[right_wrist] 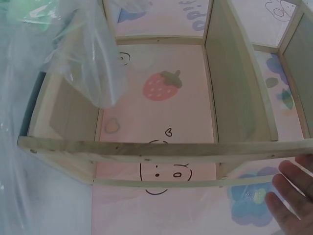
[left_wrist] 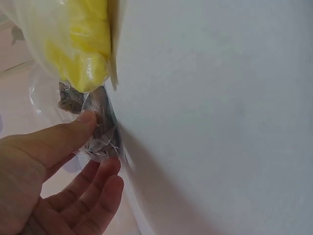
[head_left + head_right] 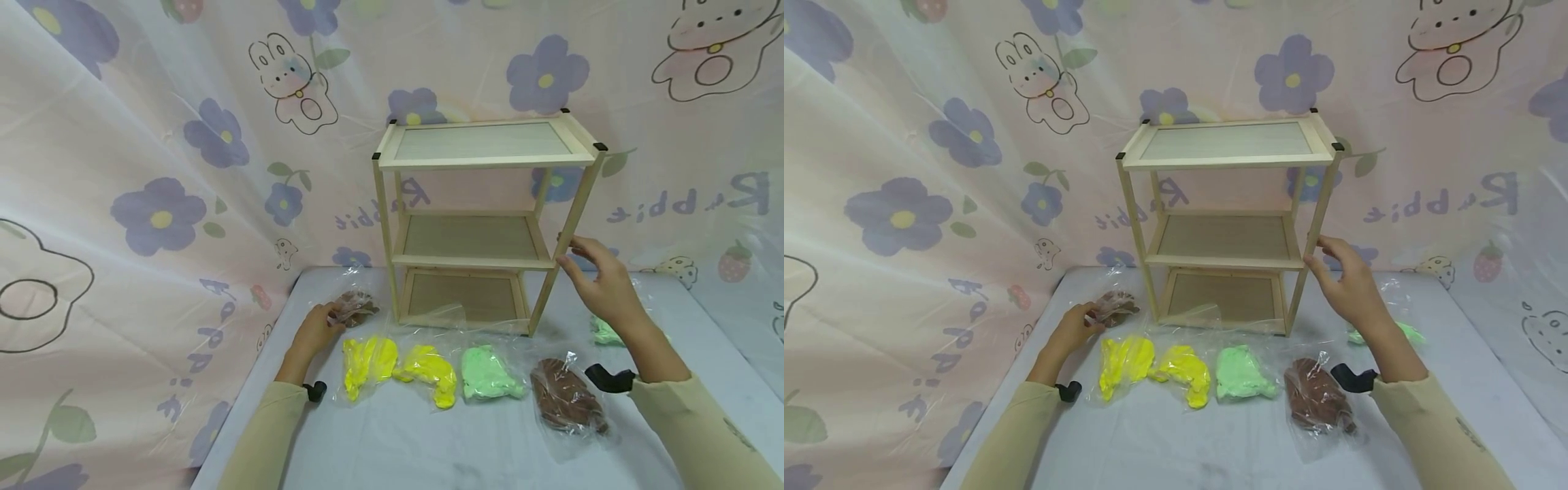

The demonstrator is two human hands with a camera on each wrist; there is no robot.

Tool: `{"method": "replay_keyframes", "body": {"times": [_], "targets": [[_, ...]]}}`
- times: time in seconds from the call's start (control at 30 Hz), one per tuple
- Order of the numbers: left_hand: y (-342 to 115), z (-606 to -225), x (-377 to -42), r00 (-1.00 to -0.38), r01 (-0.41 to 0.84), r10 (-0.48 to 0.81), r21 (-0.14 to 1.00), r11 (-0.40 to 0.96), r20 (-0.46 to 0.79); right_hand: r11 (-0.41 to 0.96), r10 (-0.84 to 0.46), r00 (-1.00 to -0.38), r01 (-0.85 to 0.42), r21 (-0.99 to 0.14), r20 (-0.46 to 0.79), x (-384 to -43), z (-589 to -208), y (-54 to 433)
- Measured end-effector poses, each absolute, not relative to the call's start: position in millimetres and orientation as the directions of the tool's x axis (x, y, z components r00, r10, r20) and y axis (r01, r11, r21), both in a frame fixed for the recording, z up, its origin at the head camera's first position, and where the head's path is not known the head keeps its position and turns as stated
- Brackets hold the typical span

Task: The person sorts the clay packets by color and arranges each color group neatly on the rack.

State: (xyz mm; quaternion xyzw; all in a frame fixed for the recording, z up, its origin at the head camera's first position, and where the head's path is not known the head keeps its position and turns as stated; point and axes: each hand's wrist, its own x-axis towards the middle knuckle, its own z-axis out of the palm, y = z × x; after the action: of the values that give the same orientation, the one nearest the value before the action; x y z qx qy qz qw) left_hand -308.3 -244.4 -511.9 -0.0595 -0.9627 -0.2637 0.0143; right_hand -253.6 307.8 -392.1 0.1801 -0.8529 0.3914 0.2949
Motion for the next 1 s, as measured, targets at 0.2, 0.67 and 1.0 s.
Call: {"method": "replay_keyframes", "body": {"times": [0.2,0.67,1.0], "targets": [[-244.6,-514.6,-313.7,-0.993,0.122,0.108,0.514,0.849,0.057,0.607,-0.024,-0.746,-0.54,-0.583,0.665,-261.2,-393.6,305.6],[-245.4,-514.0,-319.4,-0.989,0.148,0.124,0.503,0.852,0.082,0.566,0.018,-0.783,-0.505,-0.652,0.622,-268.0,-393.3,305.8],[-243.2,-512.2,-320.9,-0.99,0.134,0.092,0.523,0.842,0.105,0.556,0.007,-0.791,-0.506,-0.66,0.612,-265.5,-393.5,307.1]]}}
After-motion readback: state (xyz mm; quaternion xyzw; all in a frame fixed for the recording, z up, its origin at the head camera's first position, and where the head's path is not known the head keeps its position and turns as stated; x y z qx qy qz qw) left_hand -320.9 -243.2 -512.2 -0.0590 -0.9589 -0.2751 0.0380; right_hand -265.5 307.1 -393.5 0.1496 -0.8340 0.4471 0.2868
